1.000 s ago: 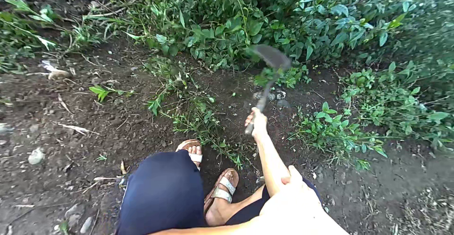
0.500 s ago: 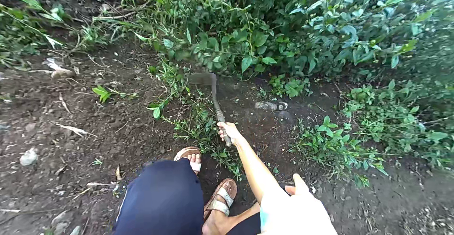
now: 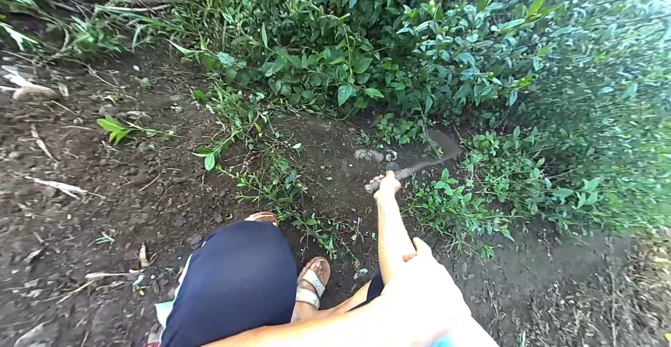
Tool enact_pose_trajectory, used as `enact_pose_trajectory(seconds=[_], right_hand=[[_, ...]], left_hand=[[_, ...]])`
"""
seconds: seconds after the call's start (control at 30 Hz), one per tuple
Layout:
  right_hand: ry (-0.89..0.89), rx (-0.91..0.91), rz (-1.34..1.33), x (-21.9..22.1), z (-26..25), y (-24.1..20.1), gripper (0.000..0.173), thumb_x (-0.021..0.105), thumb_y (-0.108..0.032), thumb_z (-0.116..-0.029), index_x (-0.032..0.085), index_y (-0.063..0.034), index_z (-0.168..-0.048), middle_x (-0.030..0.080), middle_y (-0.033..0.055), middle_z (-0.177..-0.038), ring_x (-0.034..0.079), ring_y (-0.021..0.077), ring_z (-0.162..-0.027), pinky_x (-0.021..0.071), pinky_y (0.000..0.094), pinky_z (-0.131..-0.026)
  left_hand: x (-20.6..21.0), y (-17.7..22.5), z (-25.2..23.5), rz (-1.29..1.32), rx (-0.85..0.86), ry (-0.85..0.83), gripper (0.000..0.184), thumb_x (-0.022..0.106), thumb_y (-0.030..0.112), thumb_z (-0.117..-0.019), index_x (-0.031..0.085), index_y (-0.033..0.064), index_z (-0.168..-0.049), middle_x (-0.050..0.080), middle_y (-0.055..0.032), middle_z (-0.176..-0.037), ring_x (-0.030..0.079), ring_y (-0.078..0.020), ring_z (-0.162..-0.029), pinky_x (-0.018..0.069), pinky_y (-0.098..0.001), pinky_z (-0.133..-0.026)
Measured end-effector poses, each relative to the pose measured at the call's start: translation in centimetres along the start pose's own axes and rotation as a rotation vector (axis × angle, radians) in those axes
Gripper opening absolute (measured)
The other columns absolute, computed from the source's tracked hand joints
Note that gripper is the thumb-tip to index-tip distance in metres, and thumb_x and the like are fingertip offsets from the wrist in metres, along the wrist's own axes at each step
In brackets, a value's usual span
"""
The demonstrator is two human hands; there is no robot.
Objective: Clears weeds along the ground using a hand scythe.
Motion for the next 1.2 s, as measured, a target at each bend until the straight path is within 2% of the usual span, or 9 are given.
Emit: enact_pose_trajectory(seconds=[0.13, 0.3, 0.43, 0.57, 0.7, 0.8, 0.9, 1.03, 1.2], right_hand=[[-0.233, 0.173, 0.366, 1.9, 2.2, 5.0, 0.028, 0.045, -0.028, -0.111, 0.05, -0.0014, -0.113, 0.051, 0.0057, -0.07, 0.053, 0.0149, -0.05, 0.0517, 0.0312, -0.049], [-0.155, 0.037, 0.354, -2.4, 1.9, -0.6, 0.023, 0.054, -0.024, -0.1077, 0.054, -0.0009, -0.106, 0.052, 0.0028, -0.065, 0.052, 0.0106, -0.046, 0.0502, 0.0265, -0.044], [-0.009, -0.155, 0.177, -3.3, 1.0, -5.3, 0.026, 0.051, -0.02, -0.1085, 0.043, 0.0015, -0.12, 0.052, 0.007, -0.07, 0.057, 0.0149, -0.048, 0.0572, 0.0324, -0.048], [0.028, -0.063, 0.013, 0.2, 0.3, -2.9, 0.029, 0.045, -0.029, -0.1096, 0.044, -0.004, -0.123, 0.049, 0.0093, -0.085, 0.054, 0.0198, -0.058, 0.0551, 0.0389, -0.056], [-0.36, 0.291, 0.225, 2.2, 2.4, 3.9, 0.018, 0.042, -0.022, -0.1091, 0.046, -0.0105, -0.096, 0.047, -0.0019, -0.061, 0.049, 0.0058, -0.044, 0.047, 0.0201, -0.043], [-0.523, 0.261, 0.545, 1.1, 4.6, 2.2, 0.023, 0.049, -0.024, -0.1097, 0.053, -0.0075, -0.093, 0.05, -0.0009, -0.059, 0.048, 0.0079, -0.042, 0.0455, 0.0228, -0.038], [-0.416, 0.018, 0.582, 1.0, 5.2, -3.1, 0.021, 0.055, -0.022, -0.1078, 0.057, -0.0019, -0.101, 0.054, 0.0026, -0.062, 0.052, 0.0107, -0.045, 0.0493, 0.0253, -0.042], [-0.156, -0.188, 0.299, 1.3, 3.2, -7.9, 0.021, 0.054, -0.022, -0.1075, 0.053, -0.0018, -0.105, 0.052, 0.0032, -0.065, 0.052, 0.012, -0.045, 0.0517, 0.0284, -0.044], [-0.099, -0.048, 0.218, 3.2, 2.2, -1.0, 0.029, 0.042, -0.028, -0.1109, 0.047, -0.0013, -0.12, 0.05, 0.0082, -0.079, 0.053, 0.0181, -0.056, 0.0538, 0.0365, -0.055]], left_hand=[[1.1, -0.8, -2.6, -0.022, -0.06, -0.184, 0.023, 0.042, -0.011, -0.0995, 0.065, -0.0085, -0.098, 0.069, -0.0222, -0.096, 0.069, -0.0364, -0.095, 0.0423, -0.0614, -0.103], [-0.5, -0.5, -2.7, -0.046, -0.071, -0.146, 0.026, 0.038, -0.01, -0.1019, 0.063, -0.0109, -0.105, 0.068, -0.0246, -0.104, 0.067, -0.0386, -0.103, 0.0418, -0.0602, -0.107], [-2.3, 0.2, -1.5, -0.068, -0.043, 0.203, 0.027, 0.045, -0.008, -0.0996, 0.071, -0.0059, -0.091, 0.07, -0.0207, -0.098, 0.071, -0.0354, -0.099, 0.0481, -0.0578, -0.101], [-3.0, 0.2, -1.2, -0.108, -0.037, 0.575, 0.028, 0.053, -0.004, -0.0968, 0.073, 0.0041, -0.079, 0.071, -0.0106, -0.083, 0.073, -0.0263, -0.081, 0.0527, -0.055, -0.097], [-2.7, -0.3, -2.1, -0.074, -0.029, 0.585, 0.033, 0.05, 0.004, -0.1015, 0.073, 0.003, -0.078, 0.07, -0.011, -0.078, 0.071, -0.0271, -0.076, 0.0483, -0.0583, -0.1], [-3.0, 0.1, -2.3, -0.058, -0.042, 0.588, 0.03, 0.05, 0.004, -0.1019, 0.073, 0.0011, -0.083, 0.071, -0.0118, -0.081, 0.072, -0.0277, -0.08, 0.0467, -0.058, -0.103], [-3.6, 1.1, -1.5, -0.075, -0.076, 0.735, 0.024, 0.055, -0.002, -0.0955, 0.075, 0.006, -0.084, 0.072, -0.0082, -0.086, 0.072, -0.0237, -0.083, 0.0511, -0.0518, -0.102], [-4.6, 1.4, -0.6, -0.007, -0.075, 0.837, 0.026, 0.054, -0.001, -0.0966, 0.074, 0.0087, -0.083, 0.071, -0.0058, -0.084, 0.071, -0.0206, -0.081, 0.0501, -0.0461, -0.103], [-4.5, 0.9, -1.3, 0.013, -0.029, 0.783, 0.028, 0.055, 0.007, -0.0998, 0.075, 0.0082, -0.079, 0.07, -0.0066, -0.076, 0.07, -0.0226, -0.072, 0.0509, -0.0511, -0.097]])
Point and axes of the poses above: each hand's wrist, its own z-axis away from the middle knuckle, its own x-axis out of the palm, y = z × x, the point moved 7 cm from there along -z, towards the middle knuckle
